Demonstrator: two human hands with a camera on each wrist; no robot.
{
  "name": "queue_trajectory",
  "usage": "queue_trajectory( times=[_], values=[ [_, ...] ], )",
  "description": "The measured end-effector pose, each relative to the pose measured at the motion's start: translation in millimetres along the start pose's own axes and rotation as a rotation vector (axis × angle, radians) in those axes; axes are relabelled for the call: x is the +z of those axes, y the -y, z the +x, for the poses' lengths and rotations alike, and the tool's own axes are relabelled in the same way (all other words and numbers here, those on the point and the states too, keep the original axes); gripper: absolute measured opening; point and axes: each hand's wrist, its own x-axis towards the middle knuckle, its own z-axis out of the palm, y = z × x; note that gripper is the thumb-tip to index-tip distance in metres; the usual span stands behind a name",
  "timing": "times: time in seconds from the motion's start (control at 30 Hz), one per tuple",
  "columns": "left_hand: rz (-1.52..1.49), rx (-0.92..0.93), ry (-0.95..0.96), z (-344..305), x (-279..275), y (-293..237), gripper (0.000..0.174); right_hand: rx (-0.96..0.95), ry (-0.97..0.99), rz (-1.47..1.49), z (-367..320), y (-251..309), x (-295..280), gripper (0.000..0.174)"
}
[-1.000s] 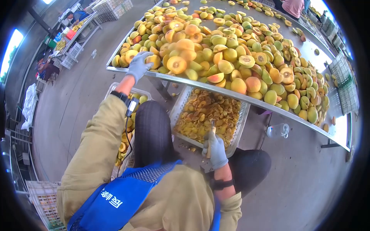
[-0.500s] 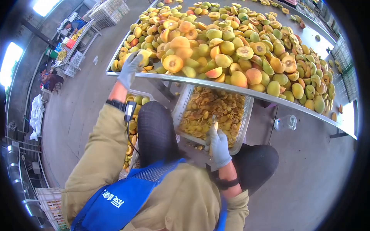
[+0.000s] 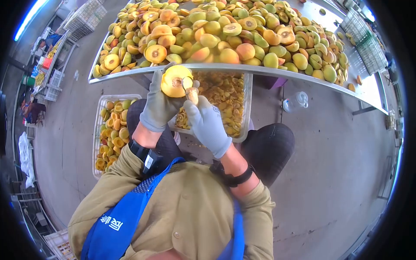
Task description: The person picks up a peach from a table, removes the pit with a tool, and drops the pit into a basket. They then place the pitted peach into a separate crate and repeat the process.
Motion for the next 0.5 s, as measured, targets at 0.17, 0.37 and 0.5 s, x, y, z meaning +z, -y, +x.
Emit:
queue_trajectory(
  times=[0.17, 0.37, 0.5],
  values=[
    [-0.118, 0.009, -0.039, 9.4, -5.0, 19.0, 0.060, 0.199, -0.005, 0.285, -8.8, 17.6, 2.9, 0.033],
    [0.189, 0.096, 0.046, 2.4, 5.5, 22.9, 0.060, 0.147, -0.021, 0.364, -10.9, 14.4, -1.4, 0.033],
    [0.214, 0.045, 0.110, -3.5, 16.7, 10.9, 0.050, 0.116, -0.044, 0.271, -12.3, 10.4, -1.2, 0.030]
  ],
)
